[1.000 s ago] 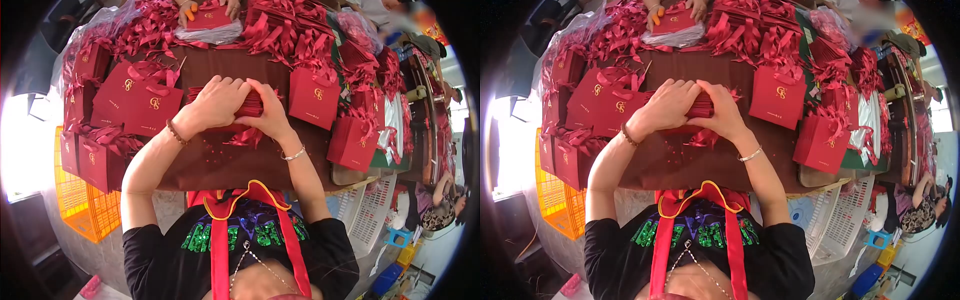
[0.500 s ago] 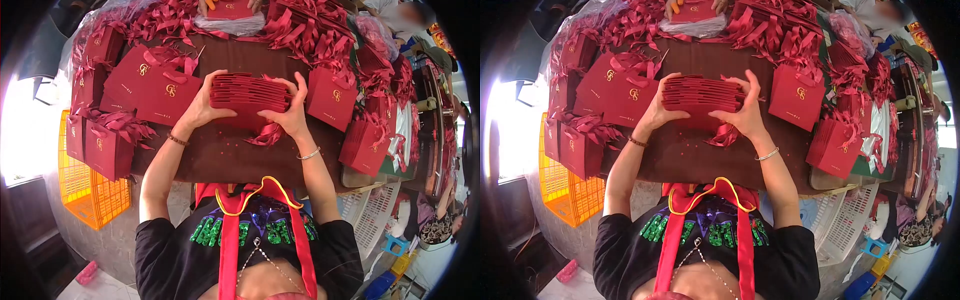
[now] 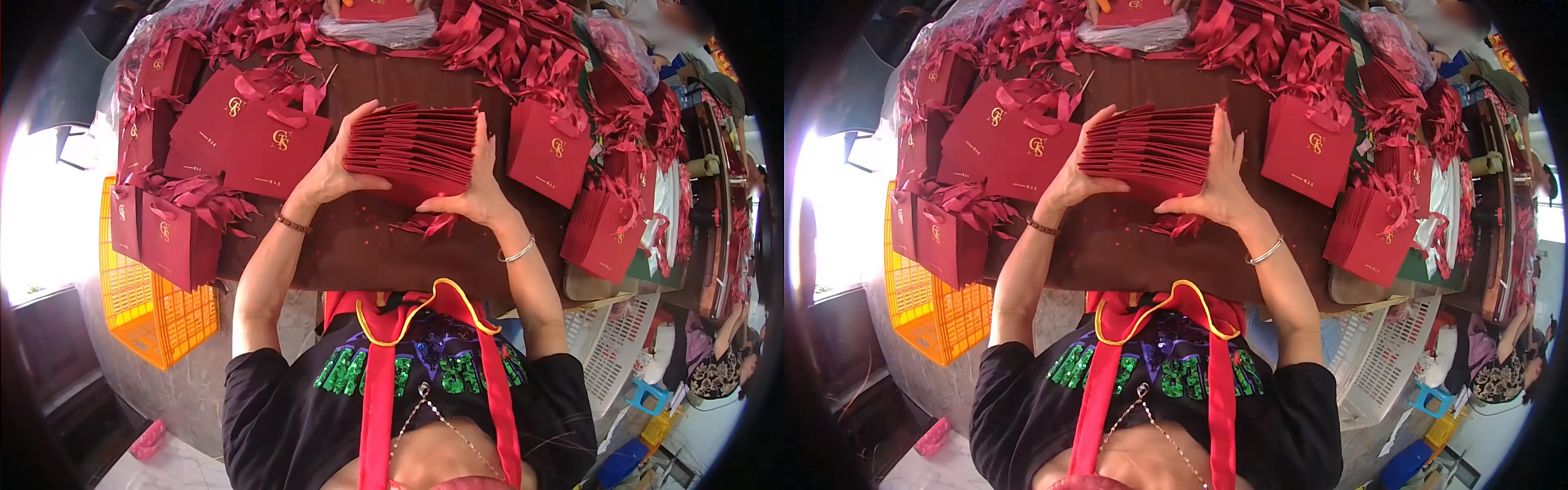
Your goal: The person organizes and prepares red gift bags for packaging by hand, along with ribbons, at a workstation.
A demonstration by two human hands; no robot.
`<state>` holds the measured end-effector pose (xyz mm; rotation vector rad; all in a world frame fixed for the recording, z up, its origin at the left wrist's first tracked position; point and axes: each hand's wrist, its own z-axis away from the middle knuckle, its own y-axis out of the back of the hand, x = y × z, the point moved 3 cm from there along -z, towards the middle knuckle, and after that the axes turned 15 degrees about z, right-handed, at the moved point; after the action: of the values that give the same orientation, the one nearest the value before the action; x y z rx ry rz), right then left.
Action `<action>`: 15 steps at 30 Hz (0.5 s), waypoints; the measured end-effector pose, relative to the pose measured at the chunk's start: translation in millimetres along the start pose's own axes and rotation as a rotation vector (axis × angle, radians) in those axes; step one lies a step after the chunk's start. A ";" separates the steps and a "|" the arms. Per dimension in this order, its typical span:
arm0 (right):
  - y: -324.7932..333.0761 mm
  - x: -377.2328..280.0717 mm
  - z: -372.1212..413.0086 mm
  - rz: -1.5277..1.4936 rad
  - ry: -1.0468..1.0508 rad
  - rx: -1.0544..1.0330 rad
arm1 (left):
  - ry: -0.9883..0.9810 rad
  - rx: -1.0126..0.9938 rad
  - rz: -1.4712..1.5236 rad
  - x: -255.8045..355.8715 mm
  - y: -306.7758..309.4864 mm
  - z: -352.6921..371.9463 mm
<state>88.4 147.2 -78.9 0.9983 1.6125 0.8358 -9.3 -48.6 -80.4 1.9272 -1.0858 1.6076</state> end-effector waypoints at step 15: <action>-1.5 8.4 -3.5 -0.102 -0.081 0.156 | -0.083 0.136 -0.106 -7.5 -12.3 -7.4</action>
<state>83.5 154.1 -82.7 1.0364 1.6636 0.6006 -4.8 -33.4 -83.5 2.1187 -0.9095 1.5925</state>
